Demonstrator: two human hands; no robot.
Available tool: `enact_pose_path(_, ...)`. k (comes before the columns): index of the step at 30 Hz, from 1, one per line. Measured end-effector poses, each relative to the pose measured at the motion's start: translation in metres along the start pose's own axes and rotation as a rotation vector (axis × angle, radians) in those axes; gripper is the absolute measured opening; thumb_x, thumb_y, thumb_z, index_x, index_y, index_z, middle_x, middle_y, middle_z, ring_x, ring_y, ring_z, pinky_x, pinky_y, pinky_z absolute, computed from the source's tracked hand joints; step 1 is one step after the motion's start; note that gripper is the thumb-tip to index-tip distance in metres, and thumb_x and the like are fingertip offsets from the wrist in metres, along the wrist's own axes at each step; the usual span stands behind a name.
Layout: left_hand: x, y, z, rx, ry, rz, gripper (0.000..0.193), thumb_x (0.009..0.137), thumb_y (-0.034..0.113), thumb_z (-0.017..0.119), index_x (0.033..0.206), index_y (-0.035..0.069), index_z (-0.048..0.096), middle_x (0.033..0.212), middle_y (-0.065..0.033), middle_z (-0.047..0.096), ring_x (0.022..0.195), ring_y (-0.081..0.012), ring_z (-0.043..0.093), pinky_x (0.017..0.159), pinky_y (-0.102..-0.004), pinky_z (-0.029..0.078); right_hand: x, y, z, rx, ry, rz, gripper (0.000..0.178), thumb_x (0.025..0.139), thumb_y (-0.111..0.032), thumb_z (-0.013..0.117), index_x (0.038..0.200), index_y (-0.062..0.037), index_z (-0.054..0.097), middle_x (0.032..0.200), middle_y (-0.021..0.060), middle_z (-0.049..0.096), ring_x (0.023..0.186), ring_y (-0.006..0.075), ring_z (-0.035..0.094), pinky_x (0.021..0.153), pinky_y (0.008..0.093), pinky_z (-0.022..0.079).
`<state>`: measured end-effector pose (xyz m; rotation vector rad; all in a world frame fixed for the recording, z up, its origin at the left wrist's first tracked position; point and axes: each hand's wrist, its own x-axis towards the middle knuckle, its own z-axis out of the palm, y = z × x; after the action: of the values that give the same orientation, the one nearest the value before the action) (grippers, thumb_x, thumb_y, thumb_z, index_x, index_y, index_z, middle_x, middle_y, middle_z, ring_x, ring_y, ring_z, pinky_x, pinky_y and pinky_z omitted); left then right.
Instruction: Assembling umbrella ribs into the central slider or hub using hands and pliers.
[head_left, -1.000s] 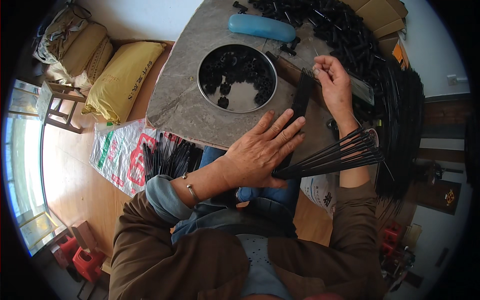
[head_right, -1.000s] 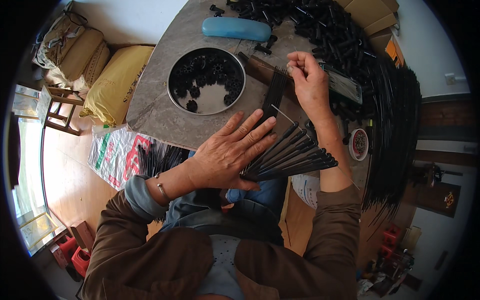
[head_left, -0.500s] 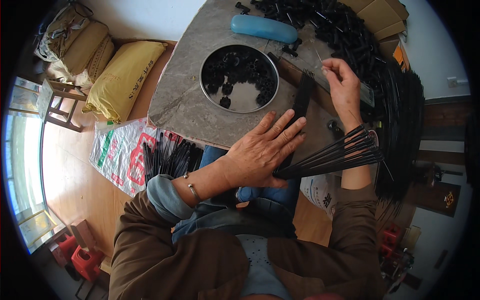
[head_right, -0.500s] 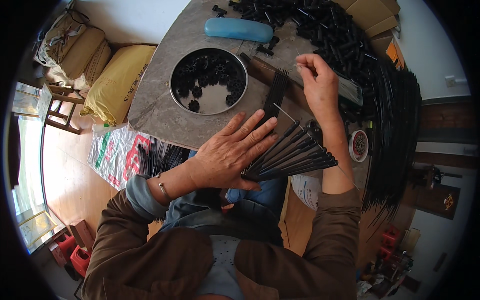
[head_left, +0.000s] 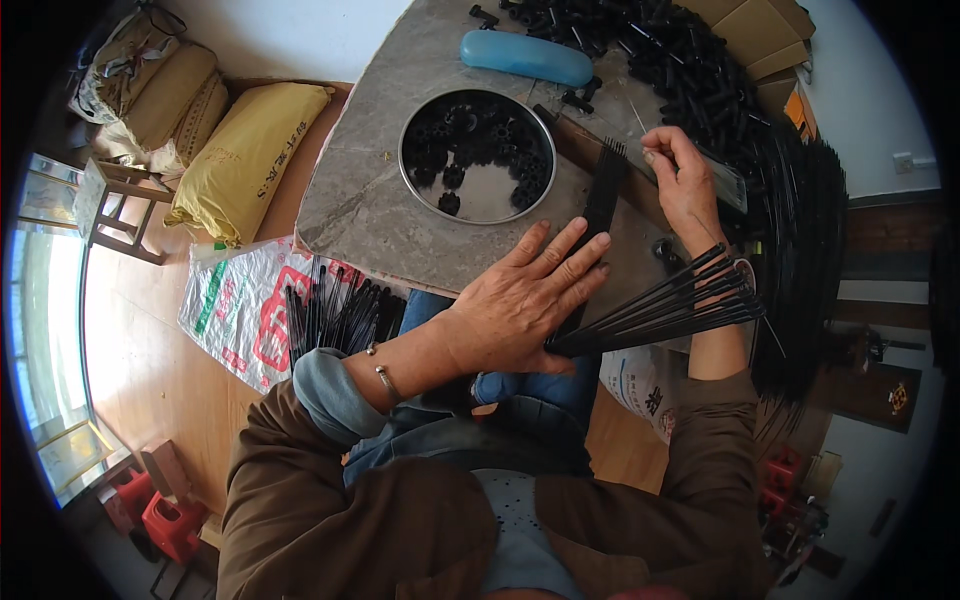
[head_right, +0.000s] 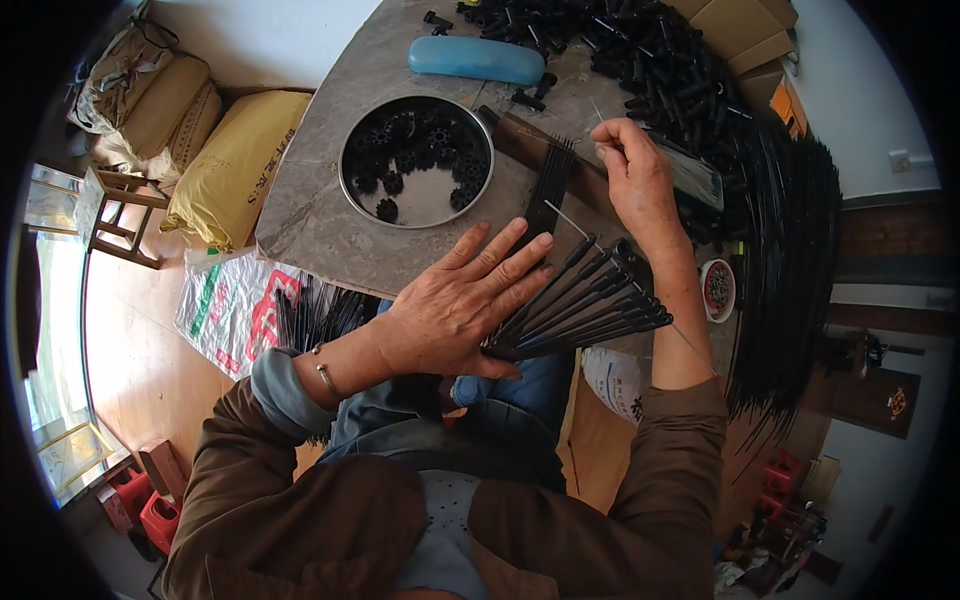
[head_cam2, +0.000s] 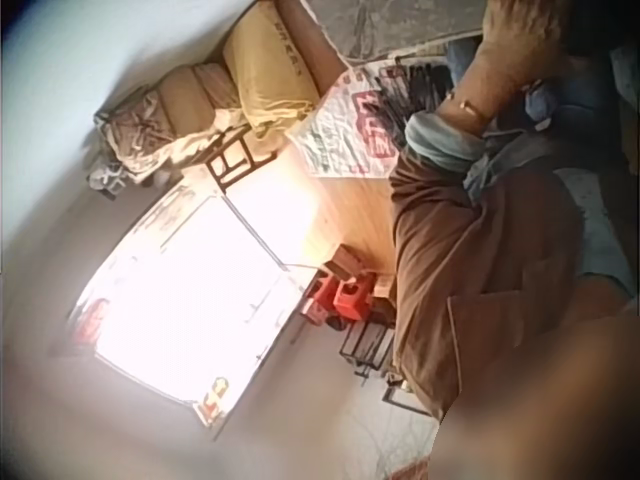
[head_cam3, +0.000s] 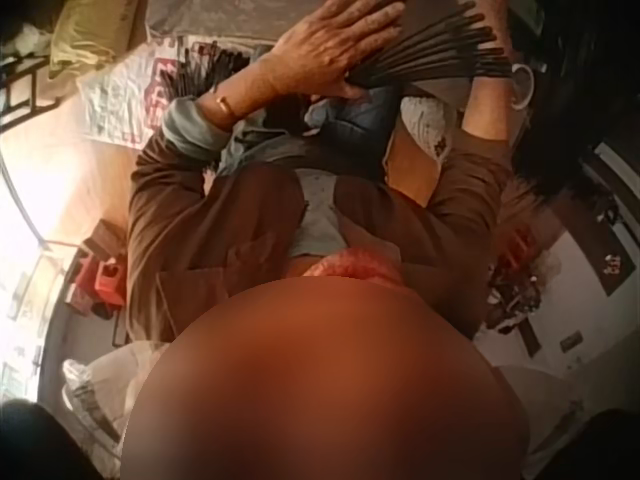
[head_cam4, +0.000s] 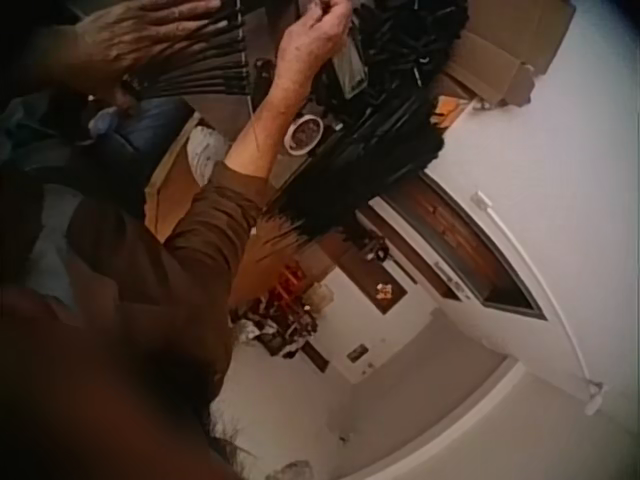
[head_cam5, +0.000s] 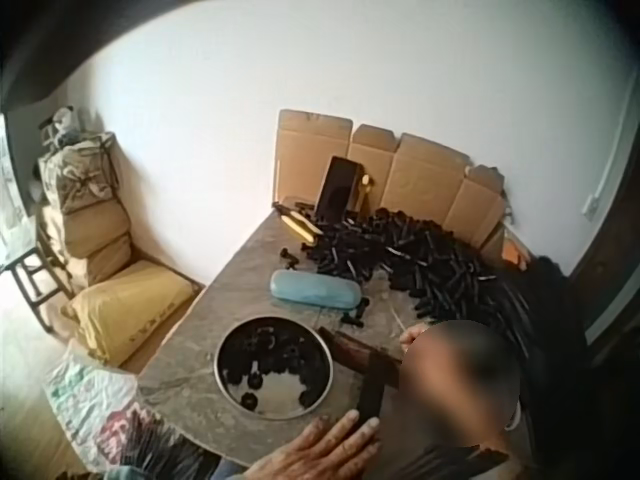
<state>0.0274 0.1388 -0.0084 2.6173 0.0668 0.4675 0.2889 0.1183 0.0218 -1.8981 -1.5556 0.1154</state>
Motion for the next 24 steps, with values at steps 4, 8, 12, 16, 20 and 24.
enact_pose_path(4, 0.002, 0.001, 0.001, 0.0, -0.004, 0.001, 0.099, 0.062, 0.056, 0.074, 0.137, 0.002, 0.04, 0.151, -0.0169, 0.023, 0.141, -0.0344, 0.019, 0.113, -0.0492, 0.018, -0.001, 0.002, 0.007, 0.062, -0.006, 0.035, 0.013, 0.085, 0.004, 0.057, 0.096, -0.0014, 0.056, 0.086, 0.0096, 0.062, 0.079, 0.0193, 0.063, 0.071, 0.029, 0.048)
enact_pose_path(8, 0.001, 0.001, 0.0, 0.005, -0.004, 0.014, 0.098, 0.062, 0.057, 0.074, 0.136, 0.001, 0.041, 0.151, -0.0171, 0.023, 0.142, -0.0343, 0.018, 0.113, -0.049, 0.018, 0.01, -0.006, 0.016, 0.117, 0.131, -0.041, 0.012, 0.085, 0.002, 0.058, 0.097, -0.003, 0.058, 0.083, 0.0079, 0.063, 0.078, 0.0169, 0.063, 0.07, 0.0271, 0.049)
enact_pose_path(12, 0.002, 0.002, 0.001, 0.072, -0.005, 0.018, 0.093, 0.066, 0.059, 0.07, 0.136, 0.003, 0.044, 0.15, -0.0169, 0.026, 0.141, -0.0341, 0.019, 0.114, -0.0483, 0.017, 0.02, 0.008, -0.017, -0.03, 0.465, -0.13, 0.011, 0.084, -0.004, 0.063, 0.095, -0.0059, 0.065, 0.087, 0.0079, 0.067, 0.077, 0.0174, 0.064, 0.07, 0.0289, 0.051)
enact_pose_path(16, 0.0, 0.003, 0.001, 0.028, 0.024, 0.029, 0.101, 0.063, 0.06, 0.071, 0.135, -0.003, 0.04, 0.151, -0.0184, 0.023, 0.142, -0.0349, 0.017, 0.113, -0.0487, 0.018, -0.003, 0.033, -0.057, -0.365, 0.351, -0.08, 0.018, 0.08, -0.009, 0.067, 0.097, -0.0085, 0.068, 0.099, 0.0069, 0.066, 0.097, 0.0251, 0.059, 0.085, 0.0359, 0.047)
enact_pose_path(20, -0.002, 0.002, 0.001, 0.06, -0.009, 0.025, 0.102, 0.063, 0.061, 0.071, 0.137, -0.002, 0.038, 0.151, -0.0185, 0.024, 0.142, -0.0354, 0.017, 0.113, -0.0487, 0.017, -0.022, 0.0, -0.043, -0.337, 0.282, -0.257, 0.03, 0.074, -0.004, 0.067, 0.104, -0.0068, 0.066, 0.111, 0.0083, 0.062, 0.104, 0.0283, 0.056, 0.093, 0.0376, 0.042)
enact_pose_path(24, -0.002, 0.0, 0.003, 0.09, 0.024, 0.016, 0.096, 0.064, 0.06, 0.071, 0.136, 0.003, 0.043, 0.149, -0.0172, 0.027, 0.14, -0.0354, 0.019, 0.113, -0.0492, 0.018, -0.037, -0.047, 0.003, -0.481, -0.135, -0.521, 0.03, 0.086, -0.025, 0.048, 0.108, -0.0147, 0.065, 0.124, 0.0024, 0.055, 0.121, 0.0273, 0.044, 0.101, 0.0421, 0.034)
